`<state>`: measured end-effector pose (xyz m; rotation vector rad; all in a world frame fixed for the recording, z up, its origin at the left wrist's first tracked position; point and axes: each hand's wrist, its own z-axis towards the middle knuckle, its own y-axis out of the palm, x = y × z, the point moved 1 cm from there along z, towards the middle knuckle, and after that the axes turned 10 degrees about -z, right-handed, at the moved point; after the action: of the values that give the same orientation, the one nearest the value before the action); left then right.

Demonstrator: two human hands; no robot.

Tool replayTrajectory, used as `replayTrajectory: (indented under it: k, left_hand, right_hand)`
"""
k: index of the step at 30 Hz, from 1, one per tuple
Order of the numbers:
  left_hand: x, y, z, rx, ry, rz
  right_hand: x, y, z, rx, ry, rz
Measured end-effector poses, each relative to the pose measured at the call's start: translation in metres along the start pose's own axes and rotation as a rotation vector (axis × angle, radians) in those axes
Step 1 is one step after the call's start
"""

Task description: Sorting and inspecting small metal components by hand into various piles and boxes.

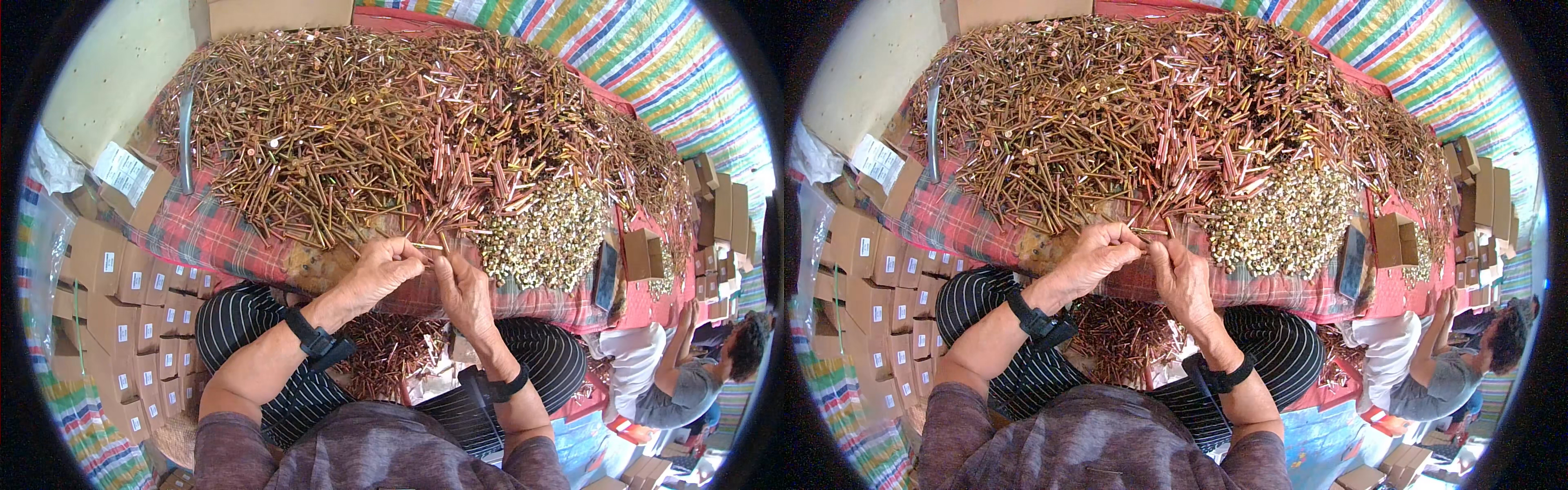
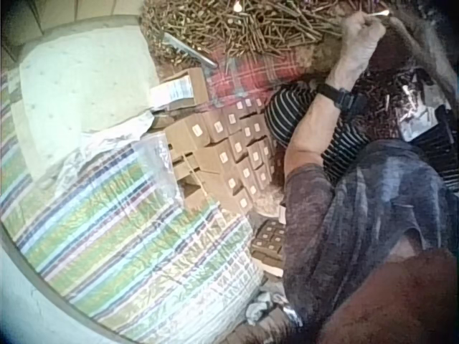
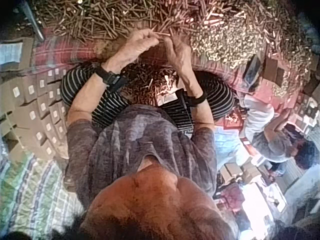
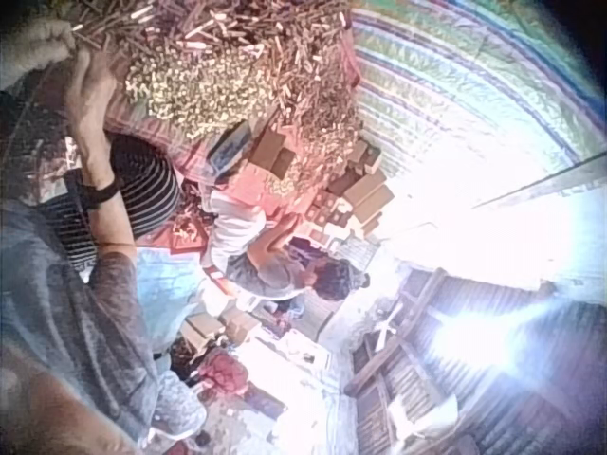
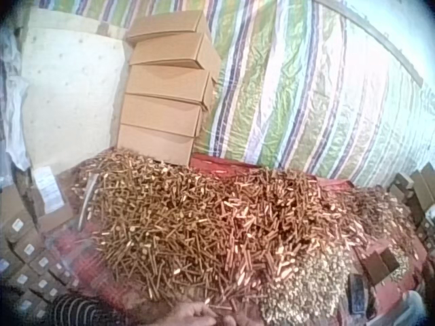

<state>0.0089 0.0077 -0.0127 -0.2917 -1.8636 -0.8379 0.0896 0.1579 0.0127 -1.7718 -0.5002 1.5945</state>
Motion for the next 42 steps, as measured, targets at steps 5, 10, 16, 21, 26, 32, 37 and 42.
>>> replayTrajectory:
  k: [5, 10, 16, 21, 26, 32, 37, 42]
  left_hand:
    - [0.004, 0.004, 0.0, -0.006, -0.029, -0.142]
    - [-0.002, -0.001, 0.0, -0.046, -0.047, 0.034]
    - [0.025, 0.0, 0.003, -0.284, 0.177, 0.692]
    - [-0.006, -0.034, 0.052, 0.106, 0.503, 0.911]
    - [0.013, -0.013, 0.05, 0.201, 0.624, 1.271]
    - [0.027, -0.01, 0.039, 0.298, 0.649, 1.065]
    - [0.03, -0.017, 0.025, 0.23, 0.06, -0.164]
    - [0.024, -0.009, 0.012, 0.143, 0.034, -0.341]
  right_hand:
    - [-0.002, 0.008, 0.001, 0.165, -0.123, 0.194]
    - [0.006, 0.005, 0.0, -0.152, 0.334, 0.435]
    - [0.002, -0.01, 0.003, -0.143, -0.056, -0.137]
    - [0.021, 0.002, 0.014, 0.25, -0.099, -0.371]
    - [0.032, 0.008, 0.018, 0.265, -0.171, -0.437]
    - [0.02, 0.001, 0.012, 0.224, -0.073, -0.462]
    - [0.012, -0.005, 0.008, 0.251, -0.131, -0.316]
    - [0.005, 0.004, 0.006, 0.199, -0.188, -0.308]
